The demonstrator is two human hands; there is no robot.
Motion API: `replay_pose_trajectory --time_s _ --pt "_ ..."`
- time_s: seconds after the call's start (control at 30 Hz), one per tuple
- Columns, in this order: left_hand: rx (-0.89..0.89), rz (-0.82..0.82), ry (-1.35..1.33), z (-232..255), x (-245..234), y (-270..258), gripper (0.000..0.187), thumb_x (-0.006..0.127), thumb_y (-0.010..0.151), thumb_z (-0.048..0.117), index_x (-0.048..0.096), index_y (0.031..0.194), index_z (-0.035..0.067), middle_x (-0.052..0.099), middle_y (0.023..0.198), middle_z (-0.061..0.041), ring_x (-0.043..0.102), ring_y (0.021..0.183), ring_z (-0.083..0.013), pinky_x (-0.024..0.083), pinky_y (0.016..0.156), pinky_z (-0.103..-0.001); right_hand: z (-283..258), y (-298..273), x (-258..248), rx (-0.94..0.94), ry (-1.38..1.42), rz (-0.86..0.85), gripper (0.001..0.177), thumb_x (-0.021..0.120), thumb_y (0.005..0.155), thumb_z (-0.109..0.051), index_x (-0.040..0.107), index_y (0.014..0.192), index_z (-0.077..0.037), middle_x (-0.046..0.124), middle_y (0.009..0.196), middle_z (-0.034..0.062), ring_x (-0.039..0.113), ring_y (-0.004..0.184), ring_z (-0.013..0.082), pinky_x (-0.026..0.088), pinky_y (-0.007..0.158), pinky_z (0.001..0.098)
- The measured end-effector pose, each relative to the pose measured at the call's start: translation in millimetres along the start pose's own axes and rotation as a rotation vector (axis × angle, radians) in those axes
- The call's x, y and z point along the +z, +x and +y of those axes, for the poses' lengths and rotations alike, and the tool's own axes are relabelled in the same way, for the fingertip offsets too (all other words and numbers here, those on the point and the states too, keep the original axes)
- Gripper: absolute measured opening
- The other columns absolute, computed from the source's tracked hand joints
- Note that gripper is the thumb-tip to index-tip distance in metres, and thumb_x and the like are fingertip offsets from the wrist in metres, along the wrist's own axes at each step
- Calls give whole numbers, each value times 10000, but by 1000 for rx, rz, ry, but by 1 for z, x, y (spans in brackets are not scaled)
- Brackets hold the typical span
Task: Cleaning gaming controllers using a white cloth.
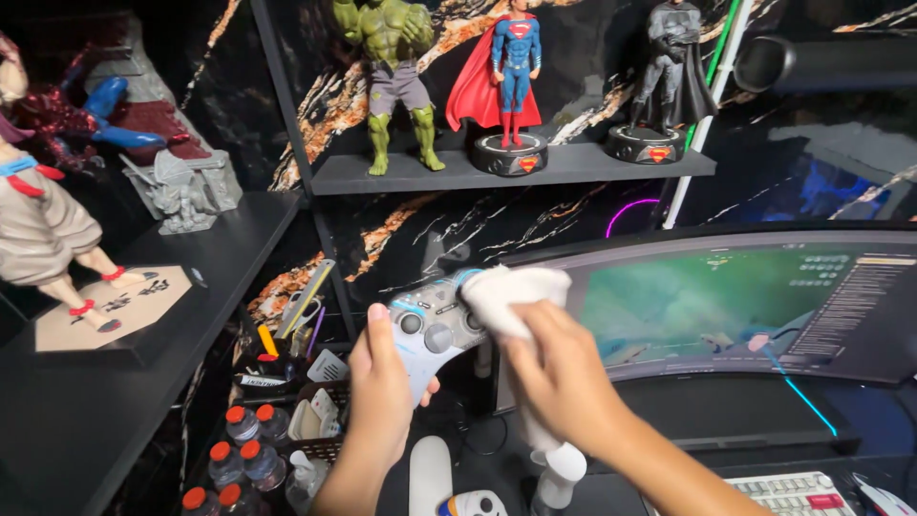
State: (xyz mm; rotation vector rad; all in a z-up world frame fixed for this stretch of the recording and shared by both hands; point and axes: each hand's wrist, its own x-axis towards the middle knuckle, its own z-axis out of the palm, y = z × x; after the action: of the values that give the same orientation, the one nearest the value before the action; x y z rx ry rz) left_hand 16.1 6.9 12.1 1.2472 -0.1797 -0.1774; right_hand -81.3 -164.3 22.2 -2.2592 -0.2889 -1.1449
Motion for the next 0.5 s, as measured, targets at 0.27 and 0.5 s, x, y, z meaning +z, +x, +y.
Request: replay_pose_trajectory --time_s 0.27,0.5 --pt "17 -11 46 -15 4 -4 558 334 1013 508 626 1018 32 679 687 -98 571 435 -176 399 354 -294 6 -3 -4 220 -24 -54 263 622 926 -127 646 1156 -1 662 949 187 655 801 345 516 723 374" --pt "6 -47 34 -18 41 -3 596 311 1016 528 644 992 34 683 684 -94 572 435 -175 403 358 -299 14 -3 -28 103 -21 60 239 611 943 -112 628 1152 2 670 992 180 669 879 347 518 775 377"
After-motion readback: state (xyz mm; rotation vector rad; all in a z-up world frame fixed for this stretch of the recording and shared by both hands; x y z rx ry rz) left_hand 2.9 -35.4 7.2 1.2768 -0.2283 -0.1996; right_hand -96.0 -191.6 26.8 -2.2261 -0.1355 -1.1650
